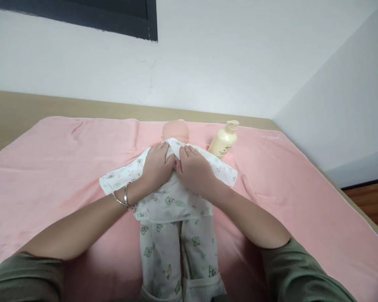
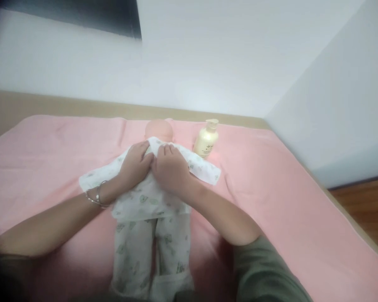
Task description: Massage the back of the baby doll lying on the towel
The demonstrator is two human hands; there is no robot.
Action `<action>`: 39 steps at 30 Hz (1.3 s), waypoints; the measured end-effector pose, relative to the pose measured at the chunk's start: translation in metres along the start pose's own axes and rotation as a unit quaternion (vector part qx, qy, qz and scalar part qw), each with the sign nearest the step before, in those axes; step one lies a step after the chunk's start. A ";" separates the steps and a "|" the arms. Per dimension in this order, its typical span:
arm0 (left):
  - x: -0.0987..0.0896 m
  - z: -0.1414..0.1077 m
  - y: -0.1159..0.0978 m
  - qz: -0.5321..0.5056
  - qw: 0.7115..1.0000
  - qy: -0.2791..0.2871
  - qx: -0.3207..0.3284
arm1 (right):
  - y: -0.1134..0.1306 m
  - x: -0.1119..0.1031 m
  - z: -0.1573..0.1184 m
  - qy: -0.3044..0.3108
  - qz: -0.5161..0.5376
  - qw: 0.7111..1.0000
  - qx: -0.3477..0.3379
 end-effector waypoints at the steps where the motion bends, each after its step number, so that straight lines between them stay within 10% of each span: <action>1: 0.001 0.001 0.001 0.010 1.000 0.006 -0.008 | 0.003 -0.003 -0.002 0.000 -0.004 1.000 -0.009; 8: 0.004 -0.005 0.000 0.025 1.000 -0.011 -0.005 | -0.018 0.019 0.018 0.077 0.046 0.996 0.024; 23: 0.005 -0.008 0.004 0.005 0.999 -0.034 0.011 | -0.018 0.027 0.015 0.041 0.052 0.995 0.076; 29: 0.004 -0.010 0.004 -0.013 0.999 -0.042 0.008 | -0.011 0.009 0.007 0.026 -0.007 0.999 0.041; 34: -0.002 -0.014 0.002 -0.057 0.996 -0.069 0.025 | -0.028 -0.021 -0.001 0.154 0.050 0.983 0.082; 39: -0.006 -0.017 0.004 -0.098 0.991 -0.090 0.020 | -0.038 -0.054 0.005 -0.066 0.174 0.976 0.109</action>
Point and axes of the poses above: each hand's wrist, its own z-axis towards the middle knuckle, its own x-axis out of the palm, y = z × x, the point moved 7 cm from there along z, towards the middle knuckle, and after that the axes turned 12 degrees about -z, right-handed, at the moved point
